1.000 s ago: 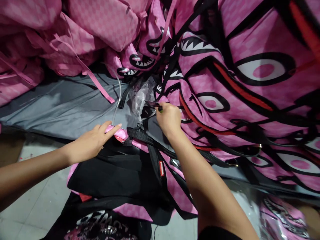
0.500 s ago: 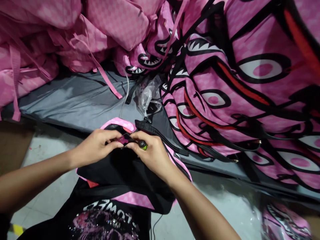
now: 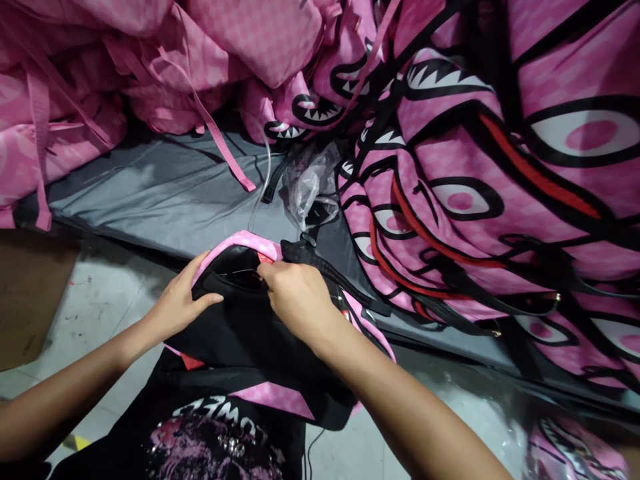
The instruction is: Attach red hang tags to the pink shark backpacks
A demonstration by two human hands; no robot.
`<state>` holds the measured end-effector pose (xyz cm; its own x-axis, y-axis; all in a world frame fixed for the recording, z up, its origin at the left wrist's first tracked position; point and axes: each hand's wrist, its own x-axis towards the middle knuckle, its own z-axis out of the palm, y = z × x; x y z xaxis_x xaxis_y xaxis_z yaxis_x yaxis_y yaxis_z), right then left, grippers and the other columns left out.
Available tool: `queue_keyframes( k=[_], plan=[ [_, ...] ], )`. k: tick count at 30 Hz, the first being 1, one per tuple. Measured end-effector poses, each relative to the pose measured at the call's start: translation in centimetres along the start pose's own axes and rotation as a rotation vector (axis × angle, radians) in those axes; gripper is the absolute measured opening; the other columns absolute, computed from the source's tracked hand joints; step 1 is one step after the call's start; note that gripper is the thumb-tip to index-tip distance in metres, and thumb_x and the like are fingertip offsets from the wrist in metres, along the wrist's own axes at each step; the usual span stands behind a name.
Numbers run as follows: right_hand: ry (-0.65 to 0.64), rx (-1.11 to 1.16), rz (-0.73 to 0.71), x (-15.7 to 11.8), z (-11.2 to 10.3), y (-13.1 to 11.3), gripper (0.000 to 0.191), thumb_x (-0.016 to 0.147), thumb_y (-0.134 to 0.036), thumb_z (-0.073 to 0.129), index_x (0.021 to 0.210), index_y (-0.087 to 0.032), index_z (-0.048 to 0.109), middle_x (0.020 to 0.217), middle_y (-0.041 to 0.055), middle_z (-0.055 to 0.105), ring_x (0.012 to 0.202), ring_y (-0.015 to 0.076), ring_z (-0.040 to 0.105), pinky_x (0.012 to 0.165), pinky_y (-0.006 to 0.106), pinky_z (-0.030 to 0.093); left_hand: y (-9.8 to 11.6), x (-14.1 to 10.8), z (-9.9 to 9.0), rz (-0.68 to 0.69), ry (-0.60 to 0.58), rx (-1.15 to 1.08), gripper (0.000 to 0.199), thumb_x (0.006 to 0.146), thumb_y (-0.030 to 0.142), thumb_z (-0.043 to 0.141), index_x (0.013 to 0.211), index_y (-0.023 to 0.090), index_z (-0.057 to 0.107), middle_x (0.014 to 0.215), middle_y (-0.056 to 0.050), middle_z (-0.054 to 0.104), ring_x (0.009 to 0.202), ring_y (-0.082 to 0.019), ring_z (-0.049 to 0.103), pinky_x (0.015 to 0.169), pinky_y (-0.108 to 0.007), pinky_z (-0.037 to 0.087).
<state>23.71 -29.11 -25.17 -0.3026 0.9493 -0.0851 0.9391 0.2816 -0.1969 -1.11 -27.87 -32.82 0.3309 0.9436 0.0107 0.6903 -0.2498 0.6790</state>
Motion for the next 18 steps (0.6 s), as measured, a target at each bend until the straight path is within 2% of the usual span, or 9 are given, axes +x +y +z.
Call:
queue_keyframes(
  k=[2, 5, 9, 13, 16, 18],
  plan=[
    [-0.173, -0.117, -0.025, 1.0, 0.1, -1.2, 0.025, 0.081, -0.005, 0.055, 0.092, -0.02, 0.071, 0.08, 0.0063, 0.074, 0.074, 0.0214, 0.07, 0.06, 0.027, 0.042, -0.5, -0.1, 0.8, -0.001, -0.024, -0.036, 0.072, 0.085, 0.04, 0.068, 0.147, 0.023, 0.034, 0.147, -0.013, 0.049, 0.134, -0.026, 0.049, 0.112, -0.045, 0.043],
    [-0.279, -0.174, -0.06, 2.2, 1.0, -2.5, 0.026, 0.083, -0.005, 0.054, 0.098, -0.018, 0.071, 0.078, 0.0096, 0.073, 0.073, 0.0218, 0.07, 0.06, 0.027, 0.043, -0.7, -0.1, 1.5, 0.022, 0.036, -0.041, 0.068, 0.085, 0.04, 0.069, 0.143, 0.023, 0.039, 0.14, -0.012, 0.056, 0.129, -0.027, 0.055, 0.109, -0.043, 0.046],
    [-0.327, -0.192, -0.114, 2.9, 2.3, -3.0, 0.025, 0.088, -0.007, 0.051, 0.101, -0.017, 0.07, 0.079, 0.0103, 0.072, 0.074, 0.0217, 0.071, 0.061, 0.027, 0.046, -1.5, 0.0, 1.9, 0.048, 0.064, -0.023, 0.068, 0.084, 0.043, 0.07, 0.142, 0.022, 0.04, 0.138, -0.013, 0.057, 0.127, -0.027, 0.057, 0.109, -0.043, 0.047],
    [-0.349, -0.249, -0.16, 2.5, 1.7, -3.4, 0.023, 0.089, -0.007, 0.051, 0.101, -0.016, 0.068, 0.092, 0.0106, 0.071, 0.074, 0.0202, 0.071, 0.058, 0.027, 0.047, -2.2, -0.3, 1.9, 0.073, 0.046, -0.036, 0.066, 0.087, 0.045, 0.064, 0.144, 0.023, 0.038, 0.141, -0.012, 0.055, 0.13, -0.026, 0.055, 0.109, -0.041, 0.047],
    [-0.36, -0.191, -0.204, 2.3, 1.8, -3.9, 0.02, 0.093, -0.012, 0.05, 0.103, -0.018, 0.066, 0.095, 0.007, 0.071, 0.08, 0.0201, 0.071, 0.058, 0.027, 0.048, -3.0, -0.6, 2.1, 0.068, 0.052, -0.053, 0.062, 0.09, 0.049, 0.055, 0.145, 0.026, 0.037, 0.142, -0.01, 0.055, 0.129, -0.028, 0.055, 0.107, -0.044, 0.048],
    [-0.362, -0.163, -0.231, 2.6, 2.2, -3.7, 0.02, 0.095, -0.015, 0.048, 0.104, -0.019, 0.065, 0.091, 0.0048, 0.071, 0.081, 0.0203, 0.07, 0.058, 0.028, 0.049, -4.1, -0.2, 2.8, 0.063, 0.103, -0.074, 0.065, 0.086, 0.06, 0.053, 0.142, 0.027, 0.042, 0.137, -0.01, 0.059, 0.123, -0.032, 0.059, 0.102, -0.049, 0.052]
  ],
)
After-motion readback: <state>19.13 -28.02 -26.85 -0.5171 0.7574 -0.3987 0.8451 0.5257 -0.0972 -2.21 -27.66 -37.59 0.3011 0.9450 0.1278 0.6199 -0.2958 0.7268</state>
